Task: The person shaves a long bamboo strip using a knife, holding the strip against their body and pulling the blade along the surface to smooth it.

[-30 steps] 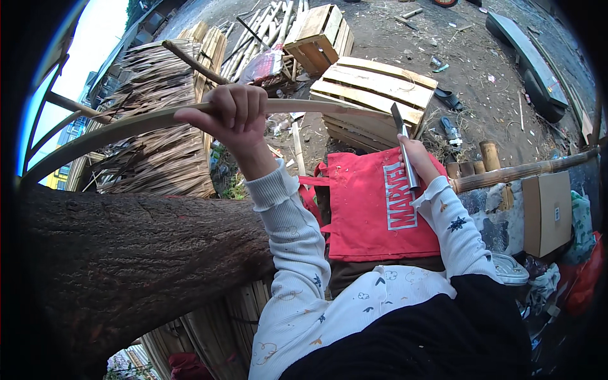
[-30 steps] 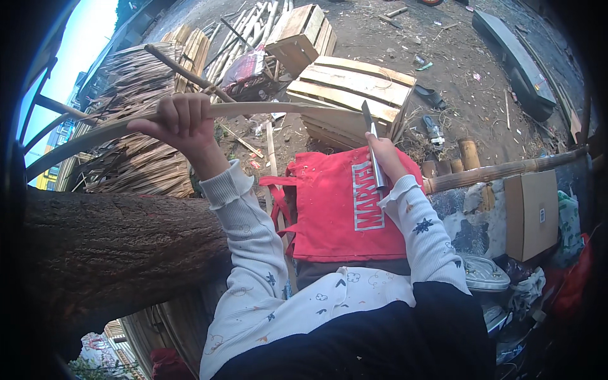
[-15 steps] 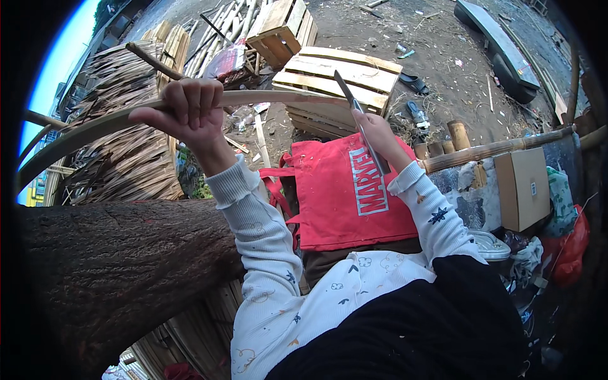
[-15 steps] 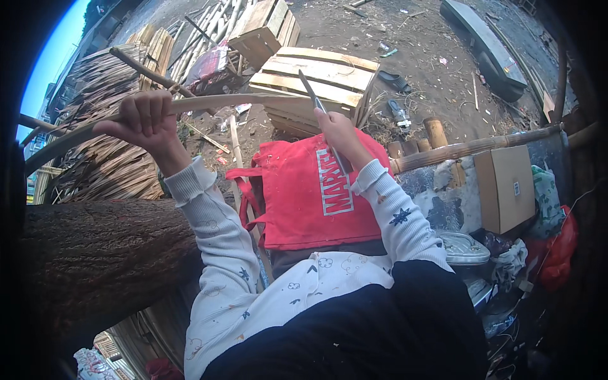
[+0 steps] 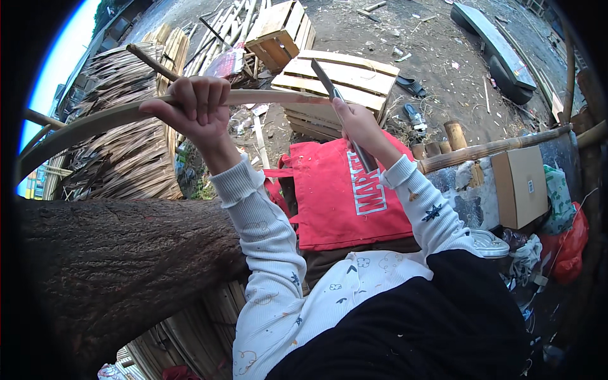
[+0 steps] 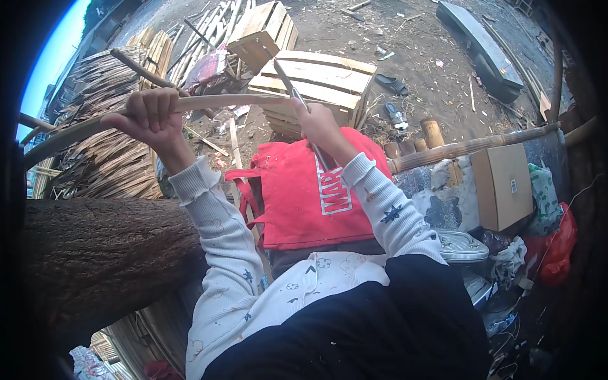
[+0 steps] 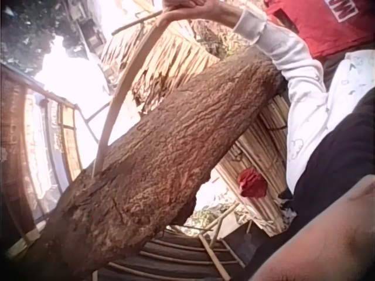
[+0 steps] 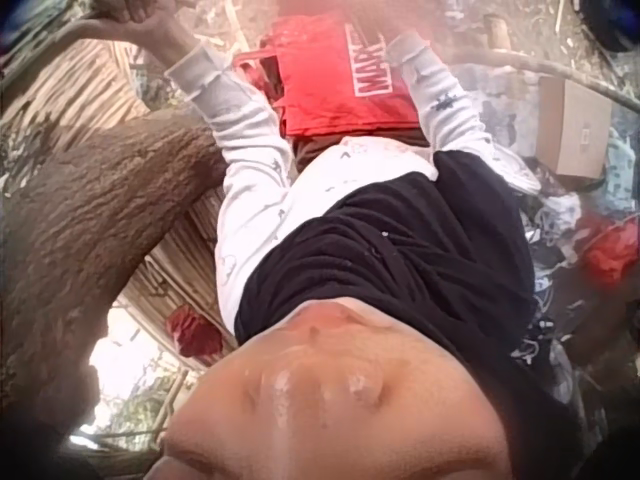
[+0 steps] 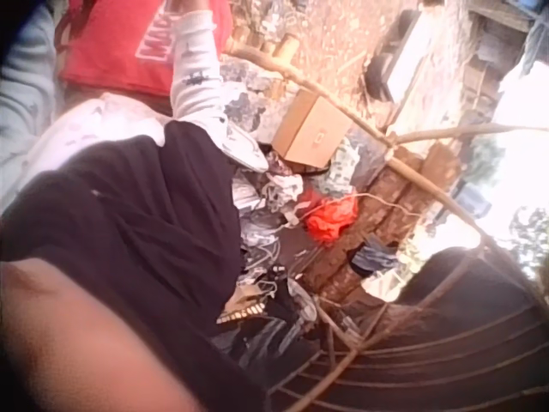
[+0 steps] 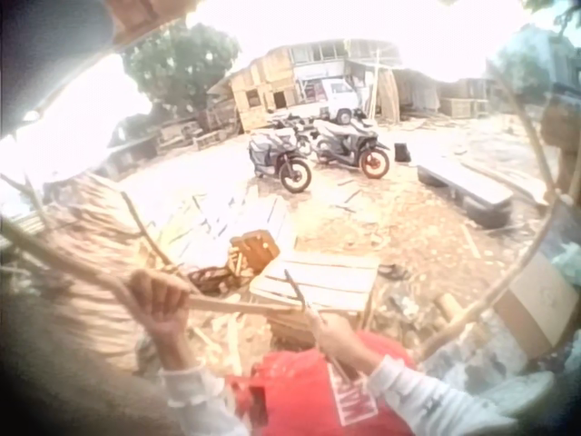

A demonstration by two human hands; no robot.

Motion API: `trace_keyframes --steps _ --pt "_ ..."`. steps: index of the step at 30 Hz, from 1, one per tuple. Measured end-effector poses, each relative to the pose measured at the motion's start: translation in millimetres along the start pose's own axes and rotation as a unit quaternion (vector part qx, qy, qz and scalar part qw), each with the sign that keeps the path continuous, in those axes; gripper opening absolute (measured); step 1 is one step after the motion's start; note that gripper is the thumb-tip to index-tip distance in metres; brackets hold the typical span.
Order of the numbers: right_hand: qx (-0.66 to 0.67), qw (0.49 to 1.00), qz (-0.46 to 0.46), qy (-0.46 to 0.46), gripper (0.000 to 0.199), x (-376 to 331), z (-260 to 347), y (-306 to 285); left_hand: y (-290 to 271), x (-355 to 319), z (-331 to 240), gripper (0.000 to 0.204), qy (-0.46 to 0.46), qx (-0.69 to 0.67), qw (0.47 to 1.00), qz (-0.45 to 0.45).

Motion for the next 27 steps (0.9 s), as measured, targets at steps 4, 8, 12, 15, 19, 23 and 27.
trace_keyframes --steps 4,8,12,15,19,23,27 --pt "0.079 0.995 0.011 -0.056 0.05 -12 51 -3 -6 -1 -2 0.061 0.004 0.016 1.0 -0.019" --pt "0.121 0.978 -0.064 -0.16 0.051 -14 27 -3 -1 2 0 0.061 0.004 0.025 1.0 -0.003" --pt "-0.086 0.996 -0.019 -0.019 0.05 -8 -21 3 -1 0 0 0.06 0.004 0.056 0.998 -0.029" --pt "-0.044 0.999 0.015 0.0 0.05 -5 0 -4 -5 -1 1 0.06 0.005 0.045 0.999 -0.028" --pt "0.035 0.998 -0.002 -0.055 0.048 -16 42 -3 -4 -3 -2 0.06 0.007 0.042 0.999 -0.027" --pt "-0.01 0.982 -0.096 -0.164 0.05 -13 5 3 3 0 -3 0.06 0.006 0.058 0.998 -0.029" --pt "-0.105 0.994 -0.02 -0.037 0.051 -3 -32 1 1 0 1 0.06 0.007 0.068 0.997 -0.028"
Point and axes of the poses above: each hand's wrist, its own x-axis towards the middle knuckle, its own y-axis out of the palm, z = x × y, the point moved 3 cm from there along x, towards the middle knuckle, and after that the axes turned 4 degrees about x, right-handed, at the moved point
